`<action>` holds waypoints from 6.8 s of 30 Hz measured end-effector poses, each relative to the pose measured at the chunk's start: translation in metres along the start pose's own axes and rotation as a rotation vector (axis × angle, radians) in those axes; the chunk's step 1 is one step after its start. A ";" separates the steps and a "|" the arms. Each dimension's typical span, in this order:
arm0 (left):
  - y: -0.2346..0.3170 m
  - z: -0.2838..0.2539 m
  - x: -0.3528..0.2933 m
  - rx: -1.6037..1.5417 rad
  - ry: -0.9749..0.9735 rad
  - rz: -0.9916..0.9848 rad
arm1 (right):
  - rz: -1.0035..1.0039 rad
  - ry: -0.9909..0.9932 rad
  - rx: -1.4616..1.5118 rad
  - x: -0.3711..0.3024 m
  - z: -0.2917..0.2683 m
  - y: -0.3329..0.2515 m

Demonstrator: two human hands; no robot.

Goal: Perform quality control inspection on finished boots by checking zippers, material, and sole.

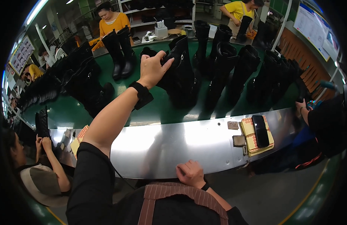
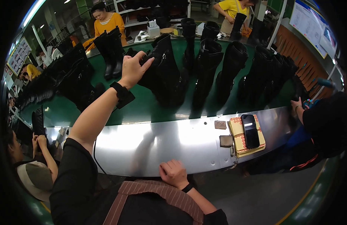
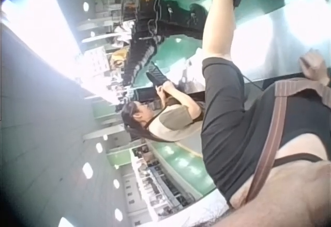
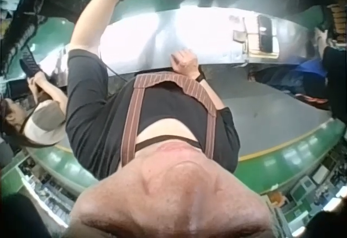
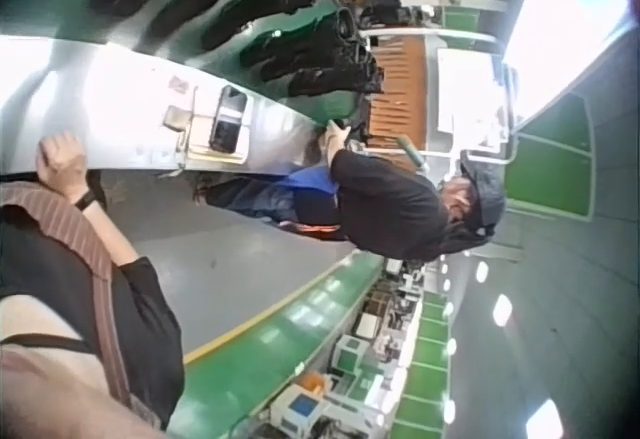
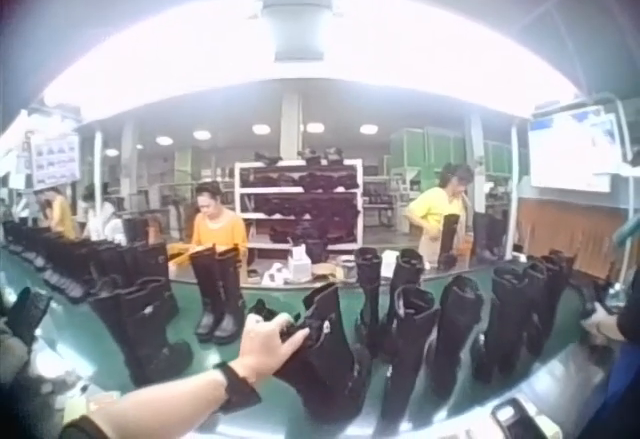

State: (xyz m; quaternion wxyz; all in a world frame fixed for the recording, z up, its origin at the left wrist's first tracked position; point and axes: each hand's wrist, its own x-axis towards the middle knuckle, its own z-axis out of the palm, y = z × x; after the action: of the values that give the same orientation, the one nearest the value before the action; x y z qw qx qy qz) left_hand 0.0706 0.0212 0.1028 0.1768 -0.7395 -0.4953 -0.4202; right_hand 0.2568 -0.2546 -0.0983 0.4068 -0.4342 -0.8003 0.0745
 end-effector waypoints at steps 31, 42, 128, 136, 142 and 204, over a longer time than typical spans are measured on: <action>0.025 -0.236 -0.233 -0.152 0.280 0.135 | 0.459 0.520 0.531 0.063 -0.052 0.004; 0.020 -0.241 -0.265 -0.799 -0.687 -0.471 | 0.530 0.415 0.108 0.016 -0.106 0.041; 0.029 -0.281 -0.172 -0.441 -0.055 0.016 | 0.462 -0.197 1.108 0.199 0.010 -0.070; 0.022 -0.268 -0.172 -0.482 0.049 -0.048 | 0.289 -0.431 0.836 0.188 0.019 -0.065; 0.016 -0.265 -0.175 -0.467 0.072 -0.055 | 0.467 -0.467 0.848 0.180 0.026 -0.056; -0.085 -0.235 -0.173 -0.851 0.166 -0.446 | 0.773 -0.449 1.365 0.184 0.050 -0.036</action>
State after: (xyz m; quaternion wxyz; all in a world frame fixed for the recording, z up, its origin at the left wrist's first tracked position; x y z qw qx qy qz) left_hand -0.1360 -0.2013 0.0892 -0.1966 -0.5858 -0.4102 -0.6707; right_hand 0.1451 -0.1262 -0.0063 0.3573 -0.3109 -0.4348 0.7659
